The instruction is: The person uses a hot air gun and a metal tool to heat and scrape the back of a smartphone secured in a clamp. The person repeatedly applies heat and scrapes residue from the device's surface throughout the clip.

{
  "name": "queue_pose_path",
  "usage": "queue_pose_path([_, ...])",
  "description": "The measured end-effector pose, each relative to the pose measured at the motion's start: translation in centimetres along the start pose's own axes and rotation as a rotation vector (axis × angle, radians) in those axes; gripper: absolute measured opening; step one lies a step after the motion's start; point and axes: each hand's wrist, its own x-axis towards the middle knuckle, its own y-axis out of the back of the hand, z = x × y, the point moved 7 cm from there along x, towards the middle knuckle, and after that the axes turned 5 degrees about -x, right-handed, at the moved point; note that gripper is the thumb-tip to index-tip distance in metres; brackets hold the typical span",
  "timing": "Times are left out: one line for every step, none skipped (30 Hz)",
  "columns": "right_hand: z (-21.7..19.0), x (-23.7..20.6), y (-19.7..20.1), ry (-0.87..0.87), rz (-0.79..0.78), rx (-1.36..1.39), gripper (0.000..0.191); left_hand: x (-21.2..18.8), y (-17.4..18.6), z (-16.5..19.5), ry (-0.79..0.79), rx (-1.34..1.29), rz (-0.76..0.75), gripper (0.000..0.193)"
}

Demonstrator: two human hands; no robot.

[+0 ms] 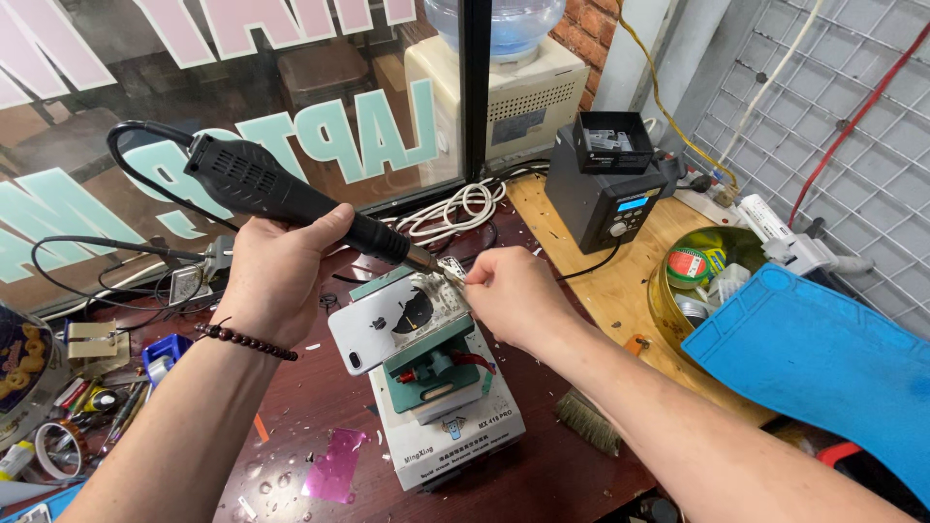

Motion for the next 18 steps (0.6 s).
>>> queue_pose_path([0.3, -0.9, 0.3, -0.023, -0.023, -0.011, 0.011, 0.0, 0.3, 0.2, -0.003, 0.005, -0.003, 0.014])
queue_pose_path([0.6, -1.8, 0.4, -0.044, -0.05, -0.021, 0.011, 0.1, 0.8, 0.6, -0.007, 0.012, -0.002, 0.014])
queue_pose_path([1.1, -2.7, 0.4, -0.072, -0.078, -0.036, 0.011, -0.1, 1.1, 0.6, -0.003, 0.014, -0.003, 0.014])
queue_pose_path([1.3, -3.4, 0.8, -0.044, -0.043, -0.065, 0.011, -0.2, 1.3, 0.3, 0.027, 0.015, -0.006, 0.013])
queue_pose_path([1.2, -3.7, 0.7, -0.008, -0.009, -0.086, 0.011, -0.3, 1.7, 0.2, 0.05, 0.023, -0.005, 0.013])
queue_pose_path([1.1, -3.8, 0.7, 0.032, 0.023, -0.107, 0.012, -0.4, 2.0, 0.2, 0.071, 0.031, -0.002, 0.013])
queue_pose_path([1.1, -3.5, 0.4, 0.05, 0.036, -0.103, 0.012, -0.5, 2.0, 0.2, 0.062, 0.016, -0.017, 0.013])
queue_pose_path([1.0, -3.2, 0.0, 0.067, 0.049, -0.093, 0.013, -0.5, 2.0, 0.3, 0.054, 0.007, -0.033, 0.014])
queue_pose_path([1.1, -3.2, -0.1, 0.08, 0.062, -0.085, 0.014, -0.5, 2.0, 0.2, 0.049, -0.004, -0.052, 0.015])
queue_pose_path([1.4, -3.1, -0.2, 0.066, 0.063, -0.089, 0.015, -0.5, 1.9, 0.1, 0.061, -0.005, -0.05, 0.015])
queue_pose_path([1.7, -3.2, -0.3, 0.056, 0.06, -0.088, 0.015, -0.4, 2.1, 0.1, 0.07, 0.0, -0.045, 0.015])
queue_pose_path([1.7, -3.1, -0.5, 0.053, 0.05, -0.089, 0.016, -0.4, 2.3, 0.1, 0.076, 0.003, -0.029, 0.015])
queue_pose_path([1.8, -3.2, -0.5, 0.036, 0.052, -0.105, 0.015, -0.3, 2.4, 0.1, 0.084, -0.003, -0.027, 0.015])
queue_pose_path([1.9, -3.3, -0.5, 0.022, 0.048, -0.111, 0.015, -0.4, 2.6, 0.1, 0.09, 0.0, -0.02, 0.015])
queue_pose_path([2.0, -3.4, -0.3, -0.009, 0.054, -0.122, 0.014, -0.4, 2.6, -0.1, 0.109, -0.001, -0.029, 0.015])
queue_pose_path([1.7, -3.6, -0.2, 0.007, 0.06, -0.114, 0.015, -0.4, 2.5, -0.3, 0.111, -0.008, -0.04, 0.015])
queue_pose_path([1.3, -3.5, -0.2, 0.024, 0.067, -0.099, 0.015, -0.4, 2.4, -0.4, 0.112, -0.009, -0.052, 0.015])
queue_pose_path([0.8, -3.4, -0.1, 0.051, 0.073, -0.085, 0.016, -0.4, 2.3, -0.5, 0.104, -0.011, -0.059, 0.014])
